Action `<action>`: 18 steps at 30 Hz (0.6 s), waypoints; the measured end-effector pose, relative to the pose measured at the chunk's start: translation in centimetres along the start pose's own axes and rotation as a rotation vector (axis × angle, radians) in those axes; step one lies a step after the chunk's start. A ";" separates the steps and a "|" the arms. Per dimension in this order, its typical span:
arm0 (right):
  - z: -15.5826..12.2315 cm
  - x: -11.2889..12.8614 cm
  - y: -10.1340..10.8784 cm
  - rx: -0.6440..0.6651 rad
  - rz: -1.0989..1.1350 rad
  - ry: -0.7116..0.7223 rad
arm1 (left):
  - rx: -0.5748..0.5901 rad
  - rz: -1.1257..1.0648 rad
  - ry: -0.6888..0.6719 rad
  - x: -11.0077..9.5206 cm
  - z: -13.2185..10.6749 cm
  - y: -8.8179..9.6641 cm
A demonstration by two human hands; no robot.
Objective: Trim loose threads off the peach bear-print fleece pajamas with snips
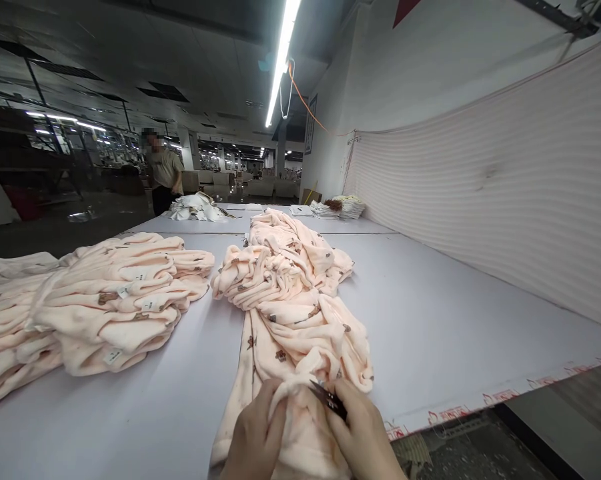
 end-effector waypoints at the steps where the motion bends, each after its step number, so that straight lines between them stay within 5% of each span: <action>1: -0.3 -0.2 0.0 -0.004 0.023 -0.013 | -0.099 0.073 -0.024 0.2 -0.4 0.9; 8: -1.9 3.4 1.4 -0.010 0.184 0.098 | -0.406 0.234 -0.282 -1.3 -2.8 2.8; 12: -1.7 4.9 0.1 0.096 0.080 0.100 | -0.402 0.306 -0.318 -2.0 -3.0 2.6; 18: -1.9 4.1 0.0 0.087 0.093 0.070 | -0.342 0.261 -0.327 -1.9 -2.8 2.0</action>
Point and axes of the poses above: each hand's wrist, its own z-axis towards the middle knuckle, its own y-axis out of the back of the hand, x = y × z, the point moved 10 cm from there along z, towards the middle knuckle, and after that the axes turned 12 degrees about z, right-handed, at the moved point
